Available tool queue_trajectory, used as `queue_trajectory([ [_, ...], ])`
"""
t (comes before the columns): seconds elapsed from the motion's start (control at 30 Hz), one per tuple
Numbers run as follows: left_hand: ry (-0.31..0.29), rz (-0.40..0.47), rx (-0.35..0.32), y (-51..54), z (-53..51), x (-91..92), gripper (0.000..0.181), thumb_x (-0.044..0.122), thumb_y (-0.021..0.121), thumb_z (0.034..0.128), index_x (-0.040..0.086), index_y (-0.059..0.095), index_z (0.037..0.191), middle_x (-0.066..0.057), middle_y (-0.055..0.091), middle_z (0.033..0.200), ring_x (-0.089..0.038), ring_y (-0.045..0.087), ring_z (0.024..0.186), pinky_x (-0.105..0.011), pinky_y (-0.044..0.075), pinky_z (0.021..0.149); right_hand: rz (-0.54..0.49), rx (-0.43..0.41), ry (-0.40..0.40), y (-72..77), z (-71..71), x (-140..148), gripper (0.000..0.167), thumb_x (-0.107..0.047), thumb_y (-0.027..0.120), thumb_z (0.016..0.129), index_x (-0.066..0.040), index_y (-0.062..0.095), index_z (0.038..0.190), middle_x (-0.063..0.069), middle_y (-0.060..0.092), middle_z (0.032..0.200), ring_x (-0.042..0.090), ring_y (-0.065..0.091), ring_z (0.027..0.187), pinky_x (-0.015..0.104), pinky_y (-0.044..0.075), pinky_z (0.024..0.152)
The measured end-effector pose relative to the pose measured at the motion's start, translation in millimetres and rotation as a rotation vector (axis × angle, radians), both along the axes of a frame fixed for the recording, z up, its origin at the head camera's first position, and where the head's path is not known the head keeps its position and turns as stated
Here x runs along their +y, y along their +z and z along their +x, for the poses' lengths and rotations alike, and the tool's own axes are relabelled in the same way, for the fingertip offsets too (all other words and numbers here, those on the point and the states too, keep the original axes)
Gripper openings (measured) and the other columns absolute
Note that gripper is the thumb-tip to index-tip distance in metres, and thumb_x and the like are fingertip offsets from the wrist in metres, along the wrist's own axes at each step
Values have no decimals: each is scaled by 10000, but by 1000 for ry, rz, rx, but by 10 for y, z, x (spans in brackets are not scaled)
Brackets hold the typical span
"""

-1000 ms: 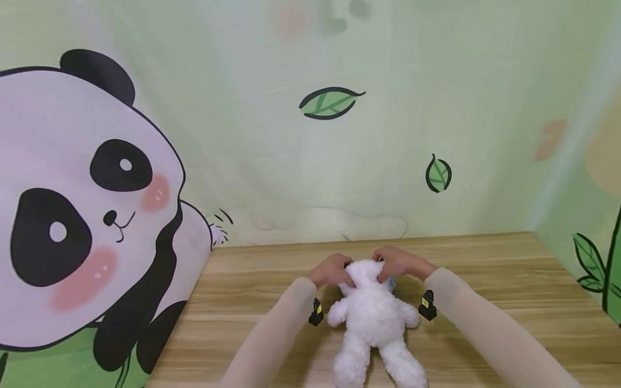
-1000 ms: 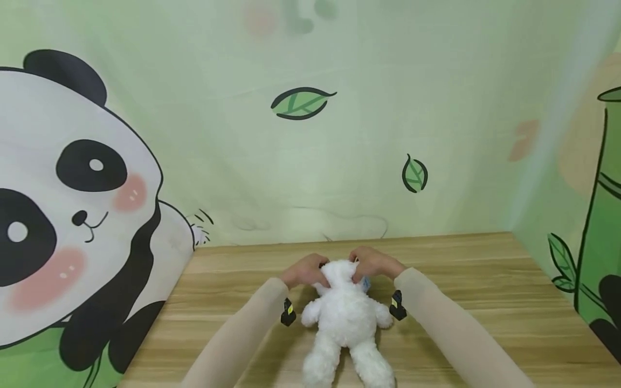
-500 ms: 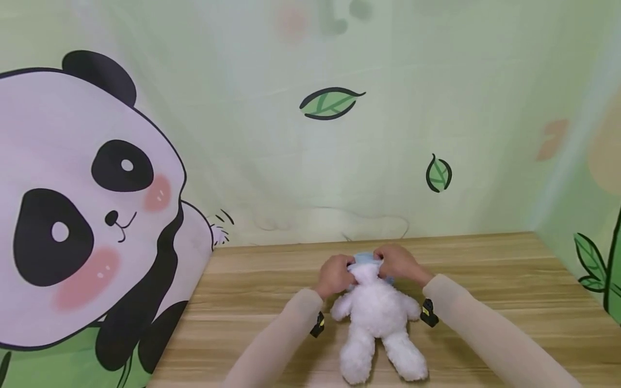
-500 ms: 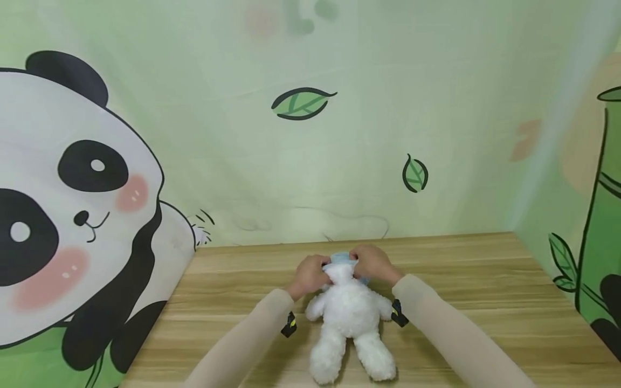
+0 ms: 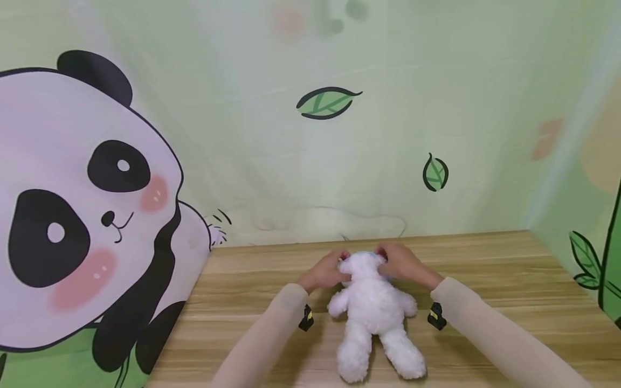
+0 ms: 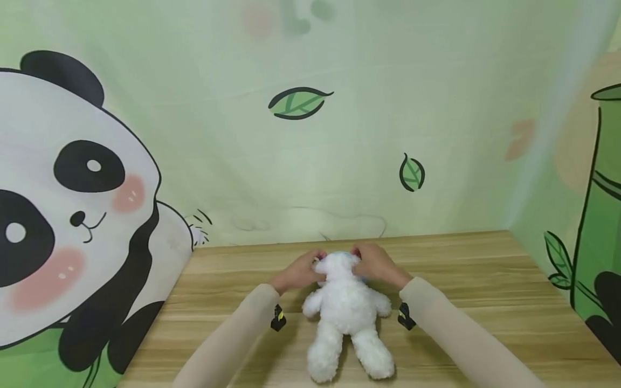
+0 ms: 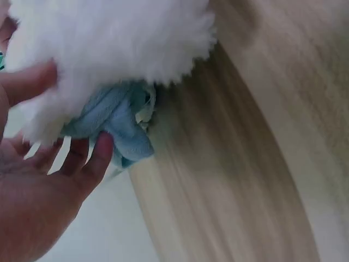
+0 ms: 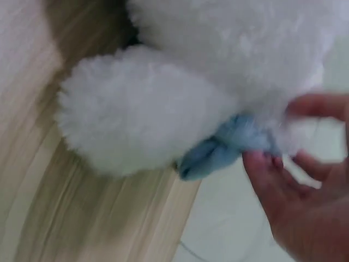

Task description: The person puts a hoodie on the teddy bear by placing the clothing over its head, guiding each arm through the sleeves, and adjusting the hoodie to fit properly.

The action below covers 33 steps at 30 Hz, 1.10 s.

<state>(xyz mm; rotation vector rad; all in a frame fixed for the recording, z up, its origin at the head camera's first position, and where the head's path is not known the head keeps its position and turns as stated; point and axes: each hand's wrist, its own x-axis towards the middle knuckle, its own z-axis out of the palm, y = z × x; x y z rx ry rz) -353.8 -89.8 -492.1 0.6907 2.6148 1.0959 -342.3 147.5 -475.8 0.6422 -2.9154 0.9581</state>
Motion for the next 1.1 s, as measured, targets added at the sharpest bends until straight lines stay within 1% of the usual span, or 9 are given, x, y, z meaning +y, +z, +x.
queue_trajectory([
  [0.07, 10, -21, 51, 5, 18, 34, 382, 100, 709, 857, 44, 531, 1190, -110, 608, 1171, -199, 563, 1036, -347, 492, 923, -30, -58, 25, 27, 10, 18, 334, -232, 694, 866, -16, 627, 1112, 92, 655, 999, 196, 579, 885, 350, 491, 779],
  [0.17, 22, -26, 125, 9, 61, 80, 326, 60, 698, 848, 27, 545, 1134, -114, 630, 1085, -185, 564, 961, -322, 498, 861, -51, -90, 51, 57, 31, 5, 356, -289, 730, 871, -17, 627, 1076, 96, 648, 985, 195, 569, 881, 341, 478, 772],
  [0.37, 66, -50, 246, -15, 123, 177, 198, 4, 685, 827, 60, 563, 972, -58, 624, 884, -130, 532, 795, -232, 460, 705, -41, 46, 41, 13, 74, -83, 196, -143, 746, 833, -63, 570, 862, 28, 541, 740, 135, 460, 682, 265, 382, 625],
  [0.5, 139, -41, 270, -39, 151, 211, 195, -23, 679, 804, 106, 533, 818, 10, 523, 725, -104, 470, 673, -200, 379, 592, -53, 149, 18, -52, 114, -148, 166, -96, 715, 829, -100, 549, 822, -12, 481, 681, 124, 427, 635, 259, 347, 588],
  [0.6, 168, -70, 317, -72, 163, 214, 231, -9, 703, 790, 129, 519, 762, 43, 471, 685, -88, 437, 644, -192, 342, 572, -48, 232, 26, -98, 145, -174, 185, -73, 721, 818, -112, 541, 795, -29, 456, 661, 119, 412, 627, 255, 331, 579],
  [0.73, 168, -124, 394, -64, 184, 205, 198, 49, 737, 798, 142, 562, 791, 51, 507, 709, -79, 446, 658, -201, 357, 594, -29, 293, 27, -115, 177, -148, 189, -86, 734, 837, -129, 555, 793, -46, 457, 660, 104, 414, 629, 243, 335, 578],
  [0.83, 157, -133, 411, -12, 210, 177, 147, 89, 726, 828, 149, 599, 867, 44, 547, 754, -85, 471, 683, -213, 393, 621, -38, 296, 14, -108, 196, -105, 117, -112, 714, 875, -134, 602, 853, -44, 532, 705, 99, 470, 662, 254, 384, 608],
  [0.93, 138, -133, 413, 45, 237, 144, 102, 122, 695, 871, 148, 625, 940, 32, 584, 803, -98, 498, 714, -228, 425, 660, -64, 277, 9, -92, 212, -55, 54, -105, 682, 903, -111, 640, 935, -18, 629, 793, 114, 556, 735, 287, 451, 668],
  [1.1, 96, -151, 403, 103, 267, 110, 111, 164, 640, 936, 135, 636, 1043, 14, 630, 887, -105, 531, 775, -246, 460, 726, -86, 184, 39, -58, 239, 3, 233, -97, 687, 896, -32, 620, 1109, 28, 648, 860, 133, 578, 780, 293, 472, 700],
])
